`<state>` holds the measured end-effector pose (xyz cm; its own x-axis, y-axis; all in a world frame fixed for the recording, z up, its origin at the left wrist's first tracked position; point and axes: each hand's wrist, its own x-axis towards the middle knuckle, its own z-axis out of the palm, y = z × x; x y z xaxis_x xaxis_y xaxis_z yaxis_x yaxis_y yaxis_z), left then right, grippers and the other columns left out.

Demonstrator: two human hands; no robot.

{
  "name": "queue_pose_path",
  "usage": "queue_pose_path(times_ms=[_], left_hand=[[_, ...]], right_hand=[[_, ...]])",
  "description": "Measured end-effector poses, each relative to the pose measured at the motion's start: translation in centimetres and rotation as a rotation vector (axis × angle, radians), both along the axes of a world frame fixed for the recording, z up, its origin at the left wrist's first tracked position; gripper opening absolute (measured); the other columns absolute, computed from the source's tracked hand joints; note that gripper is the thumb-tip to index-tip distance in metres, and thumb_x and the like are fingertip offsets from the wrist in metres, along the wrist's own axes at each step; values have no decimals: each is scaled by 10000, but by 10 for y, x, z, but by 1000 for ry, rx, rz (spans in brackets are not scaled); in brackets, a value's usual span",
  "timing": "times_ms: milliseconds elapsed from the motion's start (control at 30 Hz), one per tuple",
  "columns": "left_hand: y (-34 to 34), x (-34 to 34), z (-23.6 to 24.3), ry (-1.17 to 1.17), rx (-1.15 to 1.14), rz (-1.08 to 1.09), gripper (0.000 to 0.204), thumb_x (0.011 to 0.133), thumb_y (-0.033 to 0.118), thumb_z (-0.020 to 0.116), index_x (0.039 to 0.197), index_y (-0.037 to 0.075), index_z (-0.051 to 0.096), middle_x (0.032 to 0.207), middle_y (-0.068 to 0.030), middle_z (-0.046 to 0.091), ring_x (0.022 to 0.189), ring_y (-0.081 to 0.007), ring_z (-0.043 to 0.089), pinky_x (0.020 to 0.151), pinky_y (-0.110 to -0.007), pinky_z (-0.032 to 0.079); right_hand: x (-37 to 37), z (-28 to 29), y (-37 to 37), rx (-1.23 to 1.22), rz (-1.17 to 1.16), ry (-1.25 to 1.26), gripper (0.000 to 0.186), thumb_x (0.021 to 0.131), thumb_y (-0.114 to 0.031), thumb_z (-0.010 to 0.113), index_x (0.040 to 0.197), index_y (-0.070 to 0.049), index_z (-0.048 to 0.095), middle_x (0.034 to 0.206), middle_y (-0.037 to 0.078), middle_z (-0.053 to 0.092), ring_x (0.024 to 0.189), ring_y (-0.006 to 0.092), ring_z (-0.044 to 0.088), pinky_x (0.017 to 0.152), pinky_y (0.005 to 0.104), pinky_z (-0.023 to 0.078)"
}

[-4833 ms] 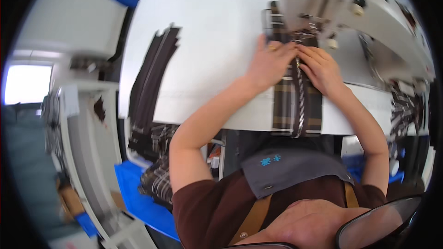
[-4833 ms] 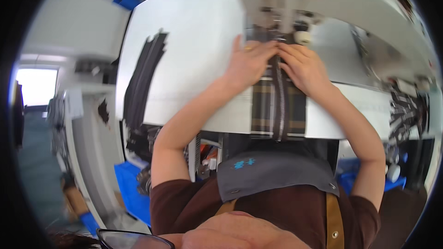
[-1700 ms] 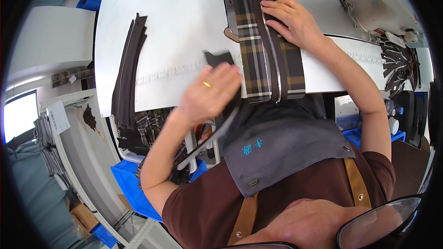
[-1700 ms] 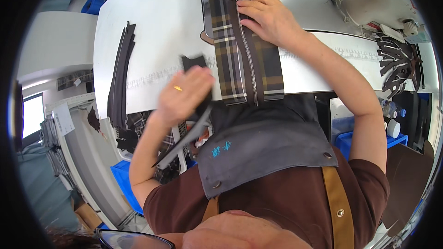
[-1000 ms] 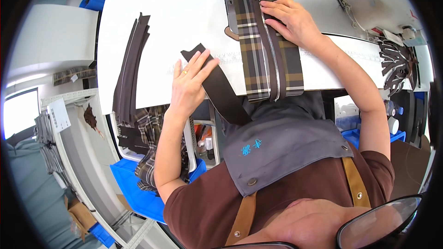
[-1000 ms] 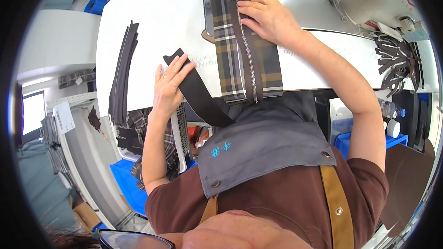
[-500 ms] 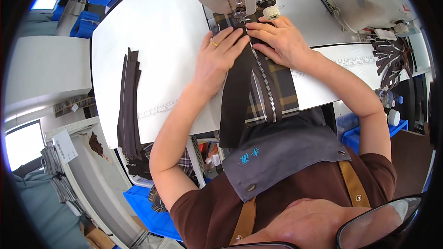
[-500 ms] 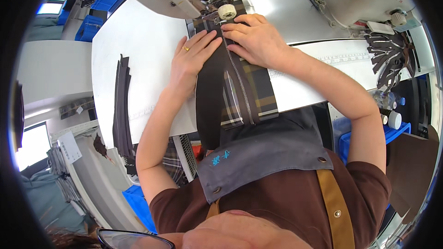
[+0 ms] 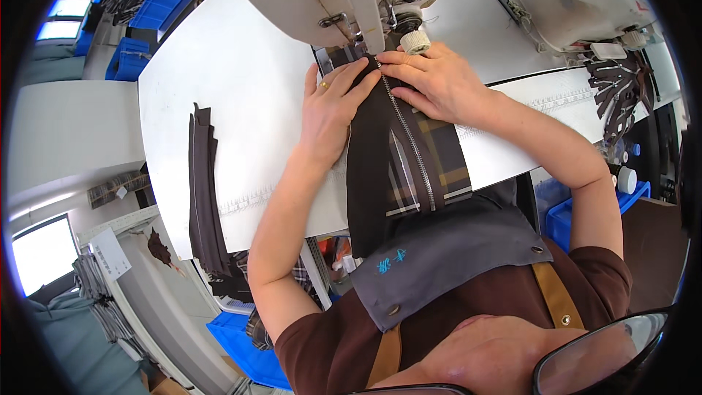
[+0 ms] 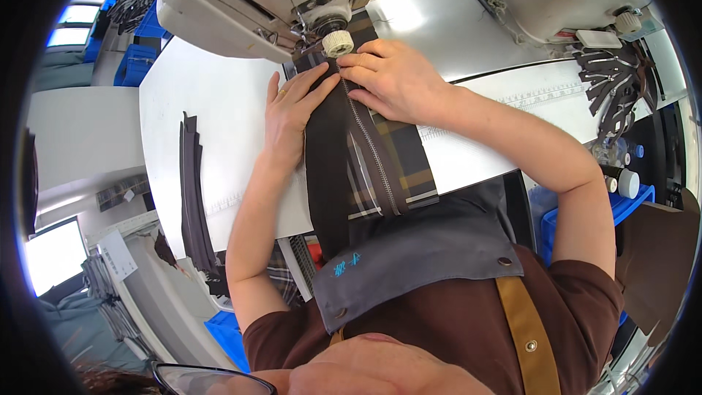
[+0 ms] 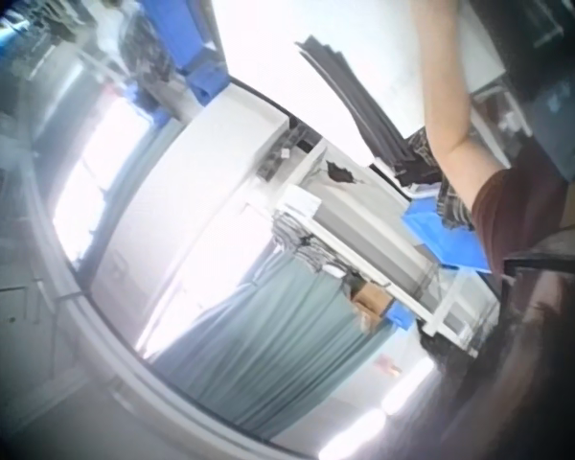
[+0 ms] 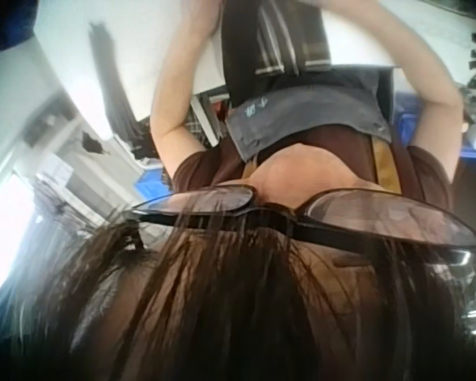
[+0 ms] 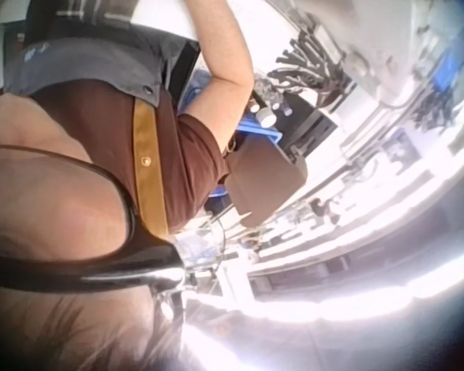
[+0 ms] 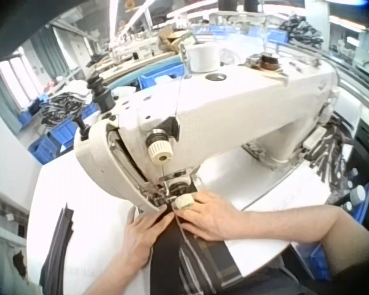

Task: The person operates an industrial sewing machine to attach black zippers to plaid fabric pieces. They guide the fabric under the needle, sew along the zipper edges, and periodically trim the excess thread with scissors. The process is repeated for multiple fabric pieces.

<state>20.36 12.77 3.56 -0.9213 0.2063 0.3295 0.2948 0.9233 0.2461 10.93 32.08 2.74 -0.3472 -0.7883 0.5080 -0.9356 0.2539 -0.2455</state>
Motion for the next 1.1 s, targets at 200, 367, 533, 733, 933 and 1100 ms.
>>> queue_pose_path(times_ms=[200, 367, 533, 733, 933, 1100], left_hand=[[0, -3, -1, 28, 76, 13, 350, 783, 119, 564, 1113, 179, 663, 1213, -19, 584, 1124, -205, 530, 1075, -486, 206], [-1, -5, -1, 12, 90, 20, 340, 793, 121, 552, 1108, 178, 665, 1194, -11, 596, 1119, -197, 532, 1076, -472, 193], [1, -4, 1, -9, 84, 36, 332, 803, 111, 544, 1108, 164, 664, 1213, -19, 596, 1123, -188, 541, 1073, -471, 194], [-3, -2, 3, -38, 0, 8, 390, 775, 196, 612, 1161, 149, 635, 1250, -31, 578, 1152, -203, 530, 1079, -512, 166], [8, 2, 14, -86, 44, 47, 431, 770, 210, 620, 1202, 204, 614, 1307, -36, 527, 1154, -222, 520, 1078, -560, 133], [3, 1, 3, 12, -74, 29, 452, 760, 138, 604, 1206, 209, 590, 1271, -27, 536, 1133, -207, 519, 1034, -622, 188]], right_hand=[[-2, -2, 1, -4, 12, -13, 312, 789, -213, 664, 1063, -74, 611, 1168, 22, 596, 963, 245, 566, 857, 366, 448], [-2, -1, 1, 6, 13, -21, 332, 792, -208, 661, 1090, -75, 598, 1182, 26, 591, 973, 248, 574, 871, 375, 443], [-2, -3, 1, -5, 13, -11, 334, 792, -206, 660, 1090, -68, 596, 1172, 28, 597, 1009, 246, 564, 886, 383, 437], [-2, -3, 0, -12, 3, -7, 297, 772, -226, 679, 1008, -51, 637, 1133, 30, 612, 1032, 231, 528, 870, 353, 442], [-3, -4, 1, -3, 11, -22, 310, 775, -233, 678, 1016, -44, 630, 1136, 37, 611, 1036, 237, 530, 877, 357, 443], [-3, -1, 1, 15, 13, -20, 302, 781, -236, 673, 1008, -42, 627, 1139, 35, 610, 1031, 237, 535, 871, 360, 450]])
